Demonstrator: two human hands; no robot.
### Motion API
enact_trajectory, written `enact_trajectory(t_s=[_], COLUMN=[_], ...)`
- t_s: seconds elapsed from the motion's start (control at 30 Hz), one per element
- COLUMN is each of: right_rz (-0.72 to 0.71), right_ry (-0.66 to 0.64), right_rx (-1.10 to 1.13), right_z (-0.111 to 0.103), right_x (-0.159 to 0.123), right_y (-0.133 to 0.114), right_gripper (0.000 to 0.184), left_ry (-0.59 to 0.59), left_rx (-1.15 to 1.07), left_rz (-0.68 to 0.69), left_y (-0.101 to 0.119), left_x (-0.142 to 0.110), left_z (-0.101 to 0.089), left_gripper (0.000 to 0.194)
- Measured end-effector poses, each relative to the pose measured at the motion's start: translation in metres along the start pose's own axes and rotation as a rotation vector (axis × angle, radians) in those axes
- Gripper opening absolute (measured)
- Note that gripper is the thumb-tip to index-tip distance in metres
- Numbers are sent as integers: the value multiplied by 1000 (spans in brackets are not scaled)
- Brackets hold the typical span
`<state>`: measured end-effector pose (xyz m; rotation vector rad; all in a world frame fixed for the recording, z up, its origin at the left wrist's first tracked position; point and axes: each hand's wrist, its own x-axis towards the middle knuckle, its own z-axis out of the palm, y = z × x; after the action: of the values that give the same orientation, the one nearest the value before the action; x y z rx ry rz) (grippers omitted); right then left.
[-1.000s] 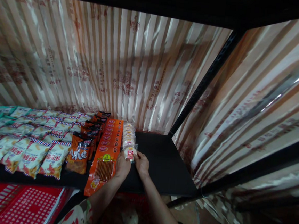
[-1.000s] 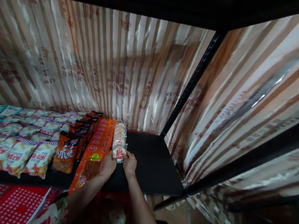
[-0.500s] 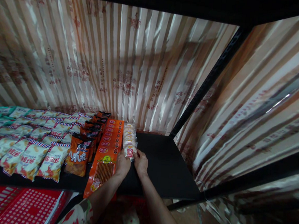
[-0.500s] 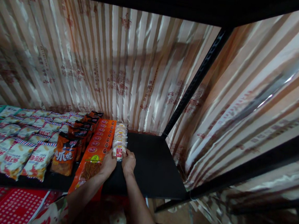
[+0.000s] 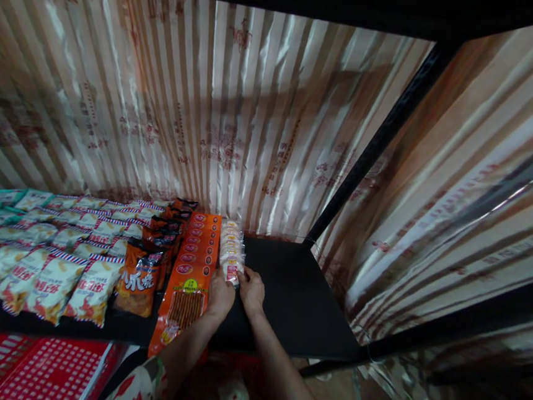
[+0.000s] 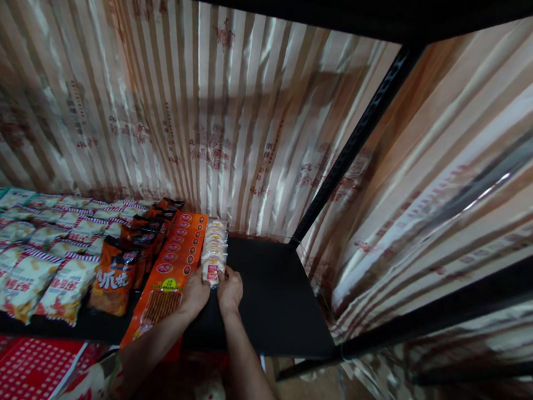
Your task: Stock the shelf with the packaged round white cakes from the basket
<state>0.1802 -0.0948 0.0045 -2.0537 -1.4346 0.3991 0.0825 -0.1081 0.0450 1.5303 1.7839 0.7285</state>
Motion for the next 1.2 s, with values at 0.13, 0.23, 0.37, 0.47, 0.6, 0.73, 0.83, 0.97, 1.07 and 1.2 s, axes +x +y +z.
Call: enact_trajectory(t_s=[0.13,0.23,0.37,0.47,0.6,0.73,0.83,0.97,1.07,1.2], right_rz=[6,2,-6,-5,-2,-24,-26,-6,-3,-7], right_ry=[2,7,22,31,35,62,70,90,141,220], right_rx=[-19,-24,-21,-22,-25,-4,15,68,102,125], right_z=[2,4,6,7,7,8,9,11,12,13], right_x=[0,0,0,0,-1,-3,-4,-6,-11,-23], right_y=[0,0,1,1,1,1,2,2,4,9], right_gripper=[35,35,34,34,35,36,37,42,47,45], left_ry=[7,24,66,73,36,30,31,14,21,34], left_rx=[21,17,3,-5,42,75,99,147,151,193], left_rz=[16,33,80,155,208,241,257,274,284,315], left_y=[-5,-9,-14,-18,-26,-30,-30,-28,-27,-25], left_x=[3,4,-2,-9,-14,-14,-13,-15,-18,-28], left_z=[6,11,18,21,24,24,23,20,16,12], left_gripper=[42,45,55,58,56,56,57,57,54,50])
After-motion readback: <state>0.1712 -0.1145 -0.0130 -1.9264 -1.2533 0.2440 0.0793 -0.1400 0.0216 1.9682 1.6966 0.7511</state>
